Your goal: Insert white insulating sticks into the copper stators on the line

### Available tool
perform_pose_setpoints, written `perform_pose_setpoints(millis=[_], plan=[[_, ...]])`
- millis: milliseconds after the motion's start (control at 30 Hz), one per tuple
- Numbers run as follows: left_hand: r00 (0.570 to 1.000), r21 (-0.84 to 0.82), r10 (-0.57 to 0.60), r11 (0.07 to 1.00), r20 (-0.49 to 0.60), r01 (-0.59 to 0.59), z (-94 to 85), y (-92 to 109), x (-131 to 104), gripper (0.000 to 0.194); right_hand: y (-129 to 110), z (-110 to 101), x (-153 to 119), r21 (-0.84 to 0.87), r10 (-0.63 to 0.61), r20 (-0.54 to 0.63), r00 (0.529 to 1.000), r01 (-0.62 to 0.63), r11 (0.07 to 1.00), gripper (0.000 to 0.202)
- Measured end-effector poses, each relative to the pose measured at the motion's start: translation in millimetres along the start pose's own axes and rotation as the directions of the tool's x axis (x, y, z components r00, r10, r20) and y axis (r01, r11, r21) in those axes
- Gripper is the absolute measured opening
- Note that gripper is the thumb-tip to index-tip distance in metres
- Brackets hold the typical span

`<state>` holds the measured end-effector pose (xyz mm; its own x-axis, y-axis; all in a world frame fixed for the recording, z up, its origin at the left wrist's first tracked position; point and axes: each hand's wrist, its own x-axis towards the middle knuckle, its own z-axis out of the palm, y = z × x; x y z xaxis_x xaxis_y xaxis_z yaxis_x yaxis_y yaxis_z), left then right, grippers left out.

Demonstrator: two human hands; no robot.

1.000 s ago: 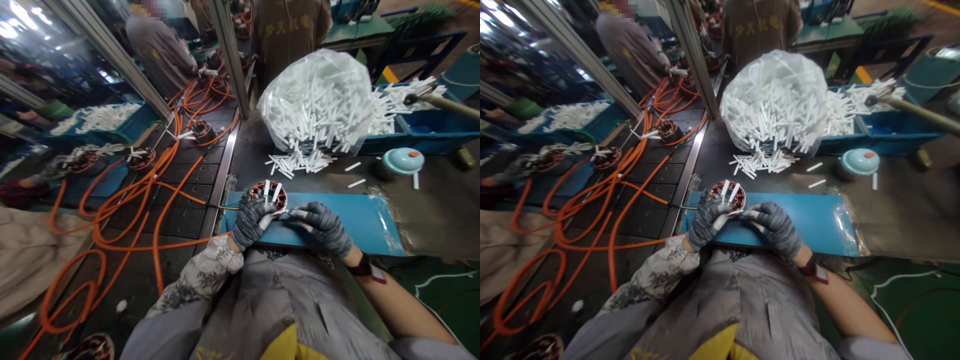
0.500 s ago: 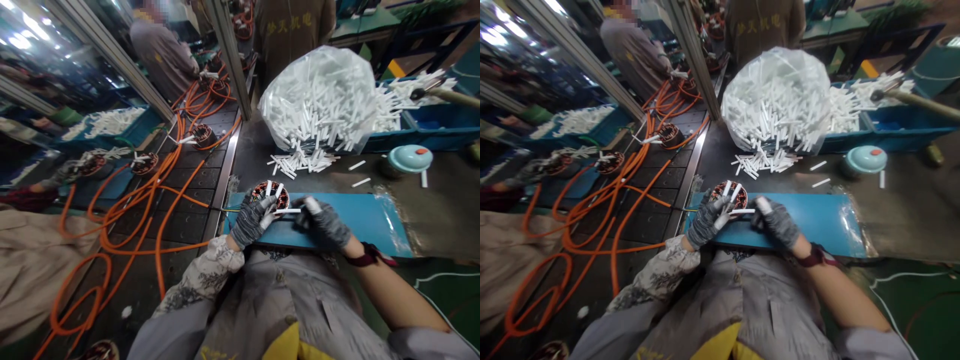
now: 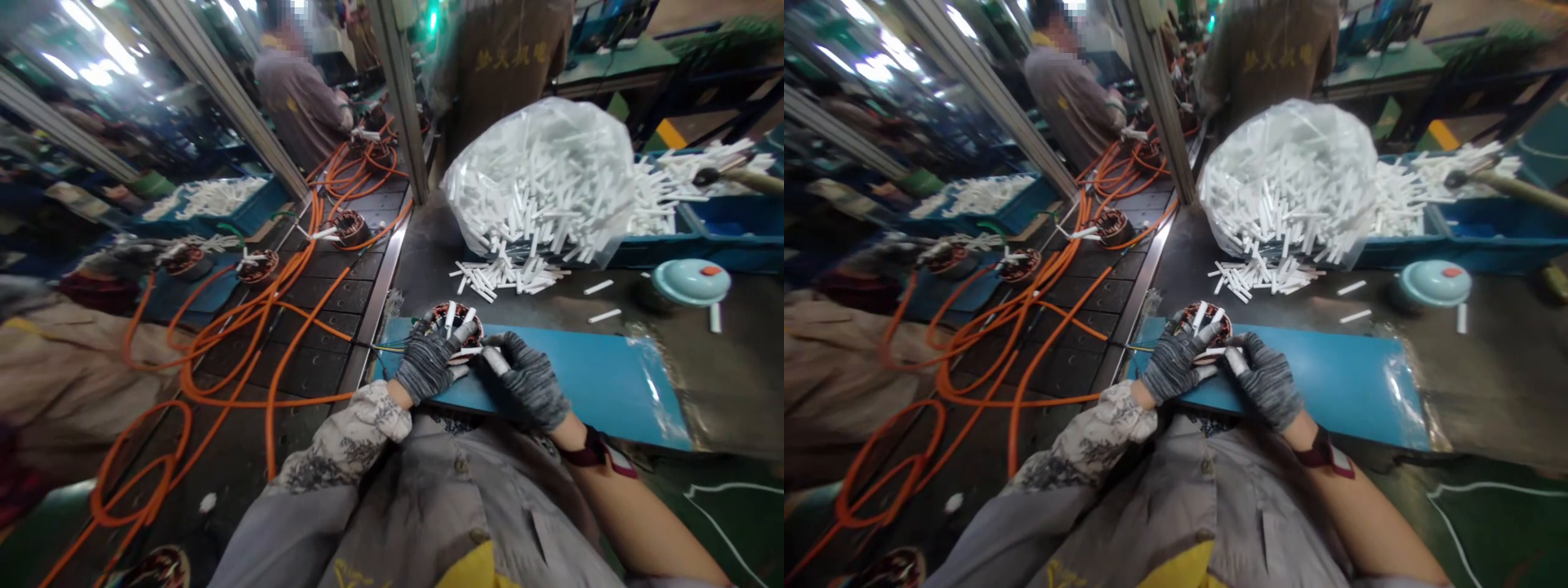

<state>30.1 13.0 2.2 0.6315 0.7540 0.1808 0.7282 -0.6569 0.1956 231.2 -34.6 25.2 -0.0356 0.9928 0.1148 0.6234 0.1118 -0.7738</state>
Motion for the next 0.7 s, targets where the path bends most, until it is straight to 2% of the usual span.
perform_pose_setpoints(millis=[67,133,200,233,300,333,400,467,500,533,600,700], plan=[[1.000,-0.014,0.003,1.000,0.001,-0.003,0.2,3,1,0.074,-8,7,1,-0.294,-0.098,-0.038,0.994,0.083,0.952,0.022],[1.000,-0.053,-0.011,0.999,0.010,0.011,1.1,6,3,0.068,-15,14,1,-0.565,-0.215,-0.025,0.976,0.163,0.809,0.023],[0.999,-0.134,-0.052,0.990,0.017,0.054,2.6,7,4,0.067,-18,18,1,-0.690,-0.293,0.020,0.956,0.225,0.688,0.026],[0.997,-0.197,-0.081,0.977,0.013,0.082,2.8,7,4,0.070,-17,18,2,-0.697,-0.331,0.023,0.943,0.253,0.671,0.026],[0.986,-0.388,-0.164,0.910,-0.011,0.147,-0.9,2,0,0.083,-13,14,4,-0.615,-0.423,0.004,0.906,0.336,0.713,0.027],[0.976,-0.520,-0.218,0.836,-0.019,0.177,-6.0,-1,-3,0.089,-10,10,4,-0.539,-0.465,-0.013,0.885,0.385,0.749,0.029],[0.940,-0.781,-0.340,0.592,-0.015,0.202,-24.0,-10,-16,0.090,0,0,4,-0.379,-0.517,-0.044,0.855,0.465,0.800,0.038],[0.883,-0.919,-0.469,0.339,0.020,0.201,-50.8,-18,-36,0.082,11,-9,1,-0.291,-0.518,-0.057,0.854,0.482,0.827,0.043],[0.849,-0.941,-0.527,0.269,0.036,0.207,-65.8,-21,-48,0.077,17,-13,-1,-0.276,-0.504,-0.065,0.861,0.470,0.838,0.044],[0.806,-0.943,-0.590,0.243,0.044,0.229,-80.5,-23,-61,0.075,22,-15,-3,-0.270,-0.484,-0.072,0.872,0.450,0.852,0.045],[0.719,-0.912,-0.695,0.280,0.021,0.298,-105.3,-27,-90,0.073,32,-16,-7,-0.259,-0.422,-0.082,0.903,0.389,0.884,0.045],[0.508,-0.763,-0.857,0.384,-0.085,0.520,-121.9,-35,-133,0.070,42,-13,-11,-0.214,-0.326,-0.097,0.940,0.301,0.930,0.047]])
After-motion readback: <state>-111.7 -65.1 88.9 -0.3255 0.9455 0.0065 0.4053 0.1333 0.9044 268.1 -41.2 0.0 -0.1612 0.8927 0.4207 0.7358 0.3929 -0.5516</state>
